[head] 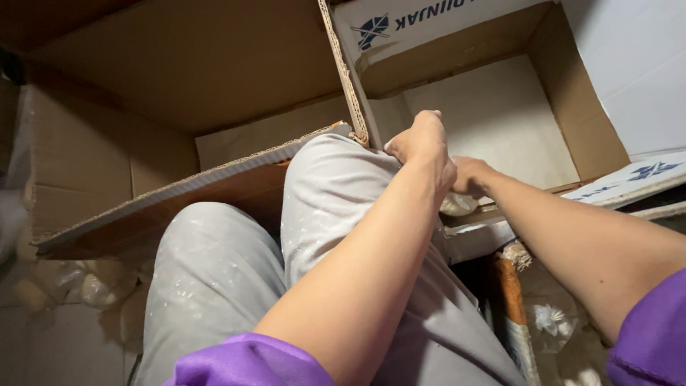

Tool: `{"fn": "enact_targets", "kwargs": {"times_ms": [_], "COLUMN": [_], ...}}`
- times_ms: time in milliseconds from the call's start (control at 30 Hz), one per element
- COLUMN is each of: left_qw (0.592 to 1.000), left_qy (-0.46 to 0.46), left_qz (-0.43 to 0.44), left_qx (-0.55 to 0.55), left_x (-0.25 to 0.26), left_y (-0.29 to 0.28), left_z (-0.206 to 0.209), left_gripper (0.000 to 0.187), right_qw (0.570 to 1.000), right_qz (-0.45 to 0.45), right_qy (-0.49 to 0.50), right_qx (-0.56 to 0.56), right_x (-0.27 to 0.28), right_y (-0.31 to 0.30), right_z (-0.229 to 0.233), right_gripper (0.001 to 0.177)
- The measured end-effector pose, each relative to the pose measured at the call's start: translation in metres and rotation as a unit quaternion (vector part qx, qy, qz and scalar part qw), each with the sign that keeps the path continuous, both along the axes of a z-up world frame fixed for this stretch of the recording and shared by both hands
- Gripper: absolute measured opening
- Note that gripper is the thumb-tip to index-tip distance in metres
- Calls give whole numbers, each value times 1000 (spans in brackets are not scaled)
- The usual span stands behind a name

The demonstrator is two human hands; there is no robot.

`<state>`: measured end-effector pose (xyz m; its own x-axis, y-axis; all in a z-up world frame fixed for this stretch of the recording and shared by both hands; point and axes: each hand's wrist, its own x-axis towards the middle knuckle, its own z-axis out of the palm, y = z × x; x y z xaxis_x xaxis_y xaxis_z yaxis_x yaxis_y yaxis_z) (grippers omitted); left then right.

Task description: The person picks up plastic-wrapped packages from the floor and places them into a cardboard box. The person repeats this action multiple times, arranging the packages inside the box.

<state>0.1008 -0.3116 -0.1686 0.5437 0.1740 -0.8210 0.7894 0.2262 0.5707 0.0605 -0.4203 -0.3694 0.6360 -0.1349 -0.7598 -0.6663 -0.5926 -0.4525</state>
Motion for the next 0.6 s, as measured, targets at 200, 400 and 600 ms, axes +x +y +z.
{"fn": "enact_targets", "kwargs": {"times_ms": [200,400,600], "left_qw": [1000,999,999], "left_qy": [-21,-31,-45], "left_qz": [5,-8,1], "left_qx": [-13,13,19], "left_x": [0,0,0], "left_y": [1,0,-1], "left_z": [-2,-9,-8], "left_gripper": [92,95,89], "right_qw": [993,996,998], "right_qz": [108,78,34], "right_qy": [-47,-34,-48], "right_qx": [5,23,-29], "right_x": [-7,-4,-3], "right_y": [5,9,8], "right_z": [-12,-4,1], "right_gripper": [78,71,66]}}
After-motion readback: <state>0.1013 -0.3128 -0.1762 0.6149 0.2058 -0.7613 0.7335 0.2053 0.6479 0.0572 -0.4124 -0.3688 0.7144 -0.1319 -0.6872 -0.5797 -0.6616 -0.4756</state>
